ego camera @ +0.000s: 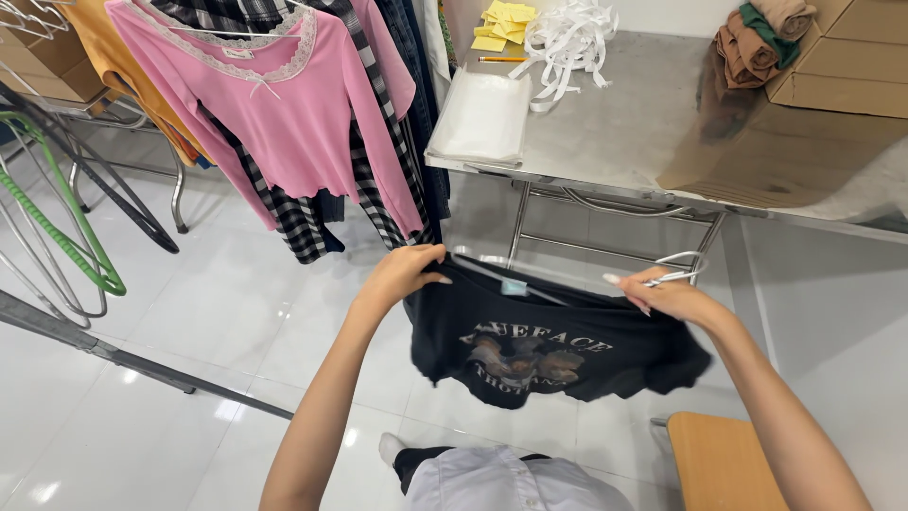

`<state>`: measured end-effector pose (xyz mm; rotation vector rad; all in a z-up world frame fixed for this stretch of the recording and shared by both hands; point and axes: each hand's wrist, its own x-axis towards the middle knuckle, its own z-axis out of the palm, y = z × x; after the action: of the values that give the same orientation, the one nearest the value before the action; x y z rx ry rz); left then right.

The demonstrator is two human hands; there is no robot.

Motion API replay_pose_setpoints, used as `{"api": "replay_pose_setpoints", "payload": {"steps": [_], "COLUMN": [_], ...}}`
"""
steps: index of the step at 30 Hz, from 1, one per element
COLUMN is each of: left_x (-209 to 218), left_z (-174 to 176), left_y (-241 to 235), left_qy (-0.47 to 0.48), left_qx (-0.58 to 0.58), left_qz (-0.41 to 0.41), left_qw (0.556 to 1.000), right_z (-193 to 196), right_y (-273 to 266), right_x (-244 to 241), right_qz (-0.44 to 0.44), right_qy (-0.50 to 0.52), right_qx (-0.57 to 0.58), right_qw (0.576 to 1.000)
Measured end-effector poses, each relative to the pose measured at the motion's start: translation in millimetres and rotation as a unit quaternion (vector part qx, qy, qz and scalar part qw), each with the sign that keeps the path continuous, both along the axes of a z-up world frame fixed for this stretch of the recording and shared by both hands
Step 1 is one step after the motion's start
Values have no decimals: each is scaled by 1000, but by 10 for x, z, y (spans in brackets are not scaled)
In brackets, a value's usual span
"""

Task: The person hangs several folded garments onto a metal clothing rack. They pick up a pink top, a black and white checkered shirt, a dark t-shirt, and a brown top, place each on a hanger, and hang them on the rack.

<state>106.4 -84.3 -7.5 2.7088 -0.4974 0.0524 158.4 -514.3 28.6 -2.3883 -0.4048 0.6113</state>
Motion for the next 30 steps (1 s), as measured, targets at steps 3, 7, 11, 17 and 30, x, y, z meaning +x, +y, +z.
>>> {"api": "replay_pose_setpoints", "payload": {"steps": [3, 7, 11, 17, 30], "left_x": [12, 98, 204, 173, 111], "left_z": [76, 3, -75, -179, -471], "left_y": [61, -5, -151, -758, -686], "left_qy": [-48, -58, -91, -113, -181], "left_qx": [1, 15, 9, -44, -205], "left_qz": [-3, -25, -51, -79, 74], "left_qw": [999, 998, 995, 989, 959], "right_z": [-283, -219, -73, -78, -388], "right_y": [-69, 21, 144, 457, 8], "right_x": [114, 159, 186, 234, 136], "right_qz": [-16, 18, 23, 71, -25], "right_qy": [39, 26, -32, -91, -88], "right_qx": [-52, -28, 68, 83, 146], "right_qw": [998, 999, 997, 990, 985]}}
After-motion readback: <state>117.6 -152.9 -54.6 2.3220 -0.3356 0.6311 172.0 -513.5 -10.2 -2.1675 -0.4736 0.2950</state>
